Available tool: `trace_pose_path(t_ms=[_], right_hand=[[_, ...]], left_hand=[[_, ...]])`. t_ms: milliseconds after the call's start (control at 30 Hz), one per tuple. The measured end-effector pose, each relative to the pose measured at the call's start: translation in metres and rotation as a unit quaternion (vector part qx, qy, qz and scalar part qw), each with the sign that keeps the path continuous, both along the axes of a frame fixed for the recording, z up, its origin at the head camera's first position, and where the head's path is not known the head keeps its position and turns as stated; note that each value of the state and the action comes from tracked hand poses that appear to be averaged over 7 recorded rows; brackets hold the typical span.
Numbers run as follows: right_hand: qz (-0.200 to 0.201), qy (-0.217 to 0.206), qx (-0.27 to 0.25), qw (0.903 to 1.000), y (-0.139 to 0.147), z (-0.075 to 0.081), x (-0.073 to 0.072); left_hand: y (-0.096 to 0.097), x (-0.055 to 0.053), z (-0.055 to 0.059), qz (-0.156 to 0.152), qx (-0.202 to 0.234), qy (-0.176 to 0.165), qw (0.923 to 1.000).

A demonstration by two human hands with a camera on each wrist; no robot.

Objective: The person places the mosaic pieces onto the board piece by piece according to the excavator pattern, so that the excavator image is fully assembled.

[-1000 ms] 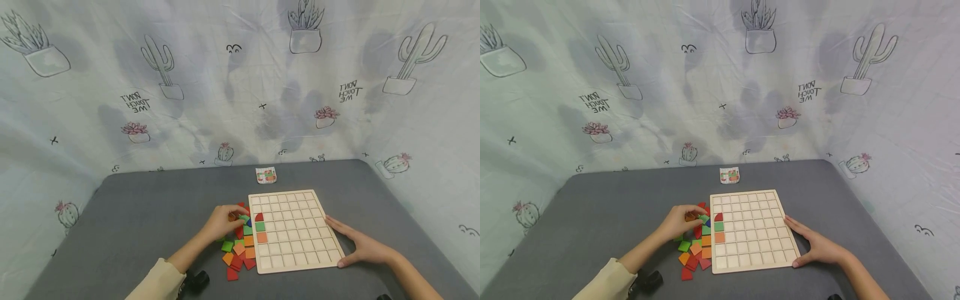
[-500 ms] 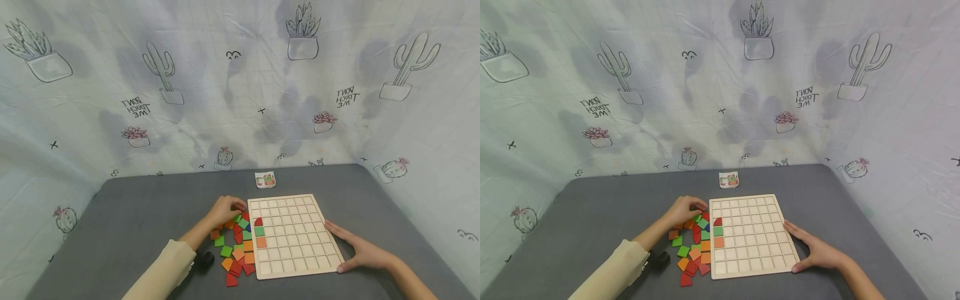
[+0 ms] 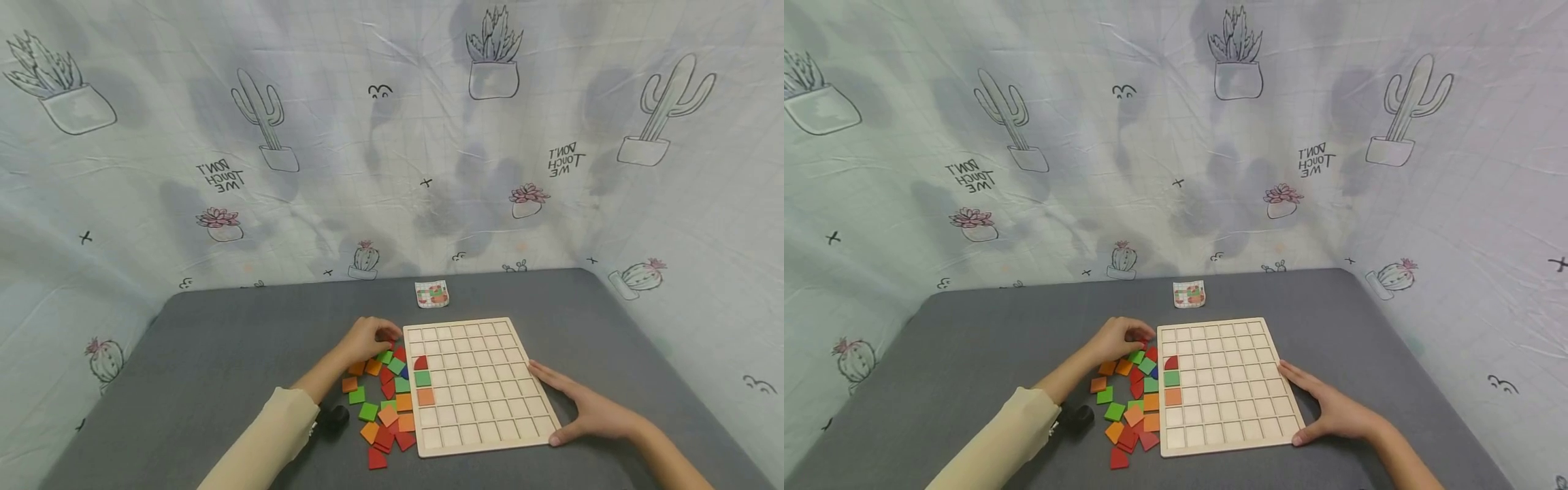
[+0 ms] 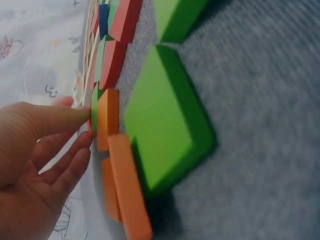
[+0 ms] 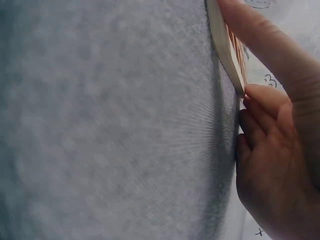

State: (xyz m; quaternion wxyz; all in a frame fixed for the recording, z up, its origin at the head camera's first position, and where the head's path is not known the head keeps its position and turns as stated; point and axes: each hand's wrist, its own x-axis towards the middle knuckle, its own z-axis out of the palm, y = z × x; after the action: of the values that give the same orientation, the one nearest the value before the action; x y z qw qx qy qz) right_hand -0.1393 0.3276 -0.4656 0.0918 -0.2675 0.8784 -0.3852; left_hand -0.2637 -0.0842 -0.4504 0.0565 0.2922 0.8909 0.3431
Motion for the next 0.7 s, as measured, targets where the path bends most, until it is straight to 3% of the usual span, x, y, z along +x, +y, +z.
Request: trace_pose_path(t_ms=[200, 500, 700], right_hand=[[0.016, 0.012, 0.009, 0.9997, 0.001, 0.007, -0.003], [0.021, 0.015, 0.065, 0.9975, 0.002, 0.019, -0.011], [0.029, -0.003, 0.051, 0.9983, 0.002, 0.019, -0.011]], left_hand=[[-0.011, -0.001, 0.000, 0.004, -0.009, 0.009, 0.9999], [-0.037, -0.002, -0.002, 0.044, -0.015, 0.009, 0.9989], [-0.057, -0.003, -0.003, 0.062, -0.004, -0.006, 0.9981]])
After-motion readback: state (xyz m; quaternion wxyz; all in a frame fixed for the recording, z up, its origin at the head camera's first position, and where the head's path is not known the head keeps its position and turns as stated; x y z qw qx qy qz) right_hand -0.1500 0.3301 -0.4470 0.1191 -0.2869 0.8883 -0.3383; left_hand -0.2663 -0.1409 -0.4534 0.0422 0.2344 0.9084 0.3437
